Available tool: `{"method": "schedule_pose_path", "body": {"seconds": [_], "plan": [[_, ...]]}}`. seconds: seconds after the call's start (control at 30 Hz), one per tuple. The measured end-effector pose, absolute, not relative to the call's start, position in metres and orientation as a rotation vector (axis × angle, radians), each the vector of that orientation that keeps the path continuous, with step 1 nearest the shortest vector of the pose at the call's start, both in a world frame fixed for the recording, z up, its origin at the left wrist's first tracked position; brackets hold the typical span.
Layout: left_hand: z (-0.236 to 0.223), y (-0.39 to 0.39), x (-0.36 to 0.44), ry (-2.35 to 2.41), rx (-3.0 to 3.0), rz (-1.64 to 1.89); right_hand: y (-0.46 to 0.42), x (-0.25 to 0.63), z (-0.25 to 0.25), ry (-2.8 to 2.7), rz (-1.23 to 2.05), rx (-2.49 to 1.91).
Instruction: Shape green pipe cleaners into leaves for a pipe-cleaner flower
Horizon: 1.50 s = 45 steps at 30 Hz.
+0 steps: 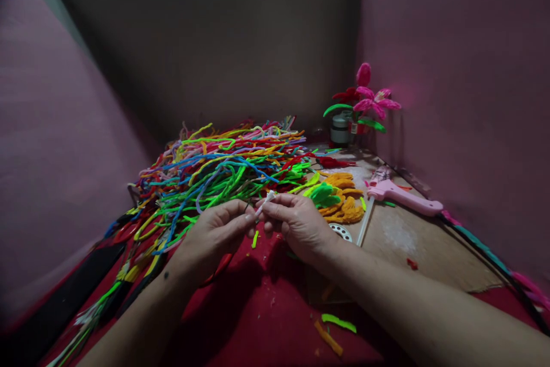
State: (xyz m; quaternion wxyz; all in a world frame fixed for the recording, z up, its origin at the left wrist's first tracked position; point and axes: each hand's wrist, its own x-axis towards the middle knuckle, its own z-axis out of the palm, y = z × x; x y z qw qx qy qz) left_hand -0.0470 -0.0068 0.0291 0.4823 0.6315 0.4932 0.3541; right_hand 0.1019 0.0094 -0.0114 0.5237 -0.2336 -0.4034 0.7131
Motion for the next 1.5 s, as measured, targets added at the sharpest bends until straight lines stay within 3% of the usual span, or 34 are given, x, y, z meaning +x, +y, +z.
{"method": "schedule_pose_path", "body": {"seconds": [0.7, 1.5], "plan": [[0.0245, -0.0118, -0.0396, 1.365, 1.888, 0.946, 0.007, 0.1005, -0.0084, -0.915, 1.73, -0.543], [0.0269, -0.0131, -0.0383, 1.293, 1.663, 0.907, 0.0088, 0.1027, -0.0122, -1.046, 1.574, -0.677]]}}
